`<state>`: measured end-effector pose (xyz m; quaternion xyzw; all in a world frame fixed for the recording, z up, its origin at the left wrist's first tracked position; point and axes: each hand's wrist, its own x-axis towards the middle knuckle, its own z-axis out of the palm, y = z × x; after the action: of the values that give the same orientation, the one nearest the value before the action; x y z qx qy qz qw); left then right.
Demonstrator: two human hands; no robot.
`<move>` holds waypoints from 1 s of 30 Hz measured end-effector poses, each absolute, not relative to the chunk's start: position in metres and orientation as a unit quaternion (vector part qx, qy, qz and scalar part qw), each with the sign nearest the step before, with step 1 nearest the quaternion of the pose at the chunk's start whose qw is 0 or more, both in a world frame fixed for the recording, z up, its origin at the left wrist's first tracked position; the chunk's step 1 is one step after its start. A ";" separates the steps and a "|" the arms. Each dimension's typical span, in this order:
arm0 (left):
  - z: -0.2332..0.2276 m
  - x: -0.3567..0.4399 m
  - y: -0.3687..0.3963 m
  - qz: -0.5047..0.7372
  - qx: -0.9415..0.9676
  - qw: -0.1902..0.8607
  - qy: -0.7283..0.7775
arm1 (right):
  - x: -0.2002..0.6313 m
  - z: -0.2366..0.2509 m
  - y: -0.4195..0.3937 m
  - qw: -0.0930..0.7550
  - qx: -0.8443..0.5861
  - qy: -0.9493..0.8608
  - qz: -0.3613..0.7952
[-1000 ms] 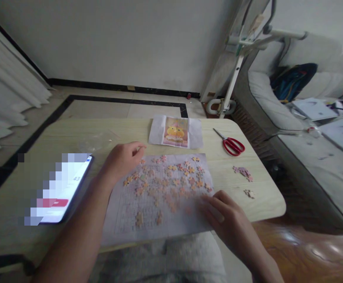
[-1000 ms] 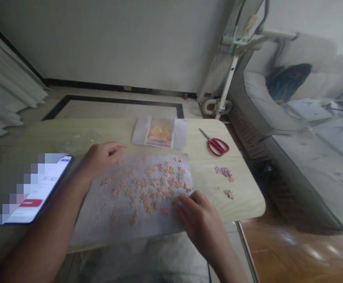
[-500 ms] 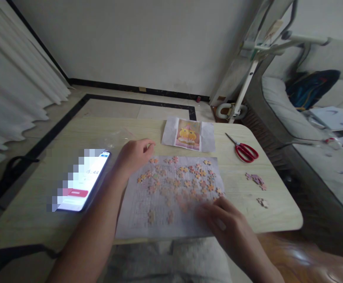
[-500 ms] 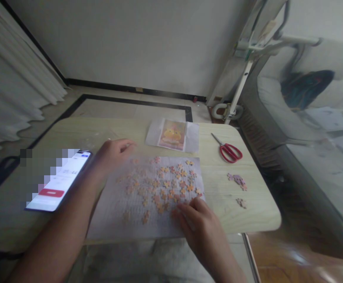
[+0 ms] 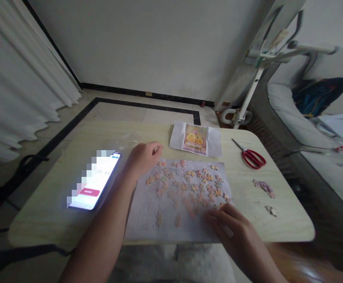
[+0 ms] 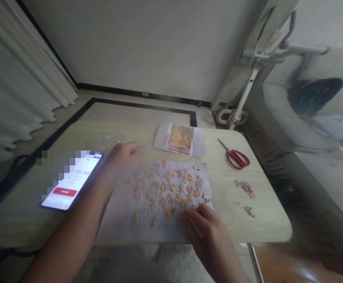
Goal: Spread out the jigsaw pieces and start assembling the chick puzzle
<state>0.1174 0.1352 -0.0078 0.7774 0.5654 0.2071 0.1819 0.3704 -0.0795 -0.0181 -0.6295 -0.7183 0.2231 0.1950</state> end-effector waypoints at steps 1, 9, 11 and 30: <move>-0.008 0.117 0.135 0.206 0.776 0.183 0.567 | 0.369 -0.018 -0.079 0.190 -0.629 -0.720 0.224; -0.008 0.117 0.135 0.201 0.781 0.175 0.565 | 0.366 -0.022 -0.076 0.186 -0.616 -0.737 0.206; -0.008 0.117 0.135 0.195 0.782 0.174 0.566 | 0.366 -0.023 -0.076 0.187 -0.613 -0.741 0.199; -0.004 0.116 0.132 0.152 0.791 0.210 0.553 | 0.382 -0.025 -0.083 0.221 -0.652 -0.703 0.180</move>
<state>0.1161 0.1321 -0.0036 0.7915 0.5534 0.1521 0.2100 0.3822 -0.0834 -0.0252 -0.6517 -0.7028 0.1801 0.2212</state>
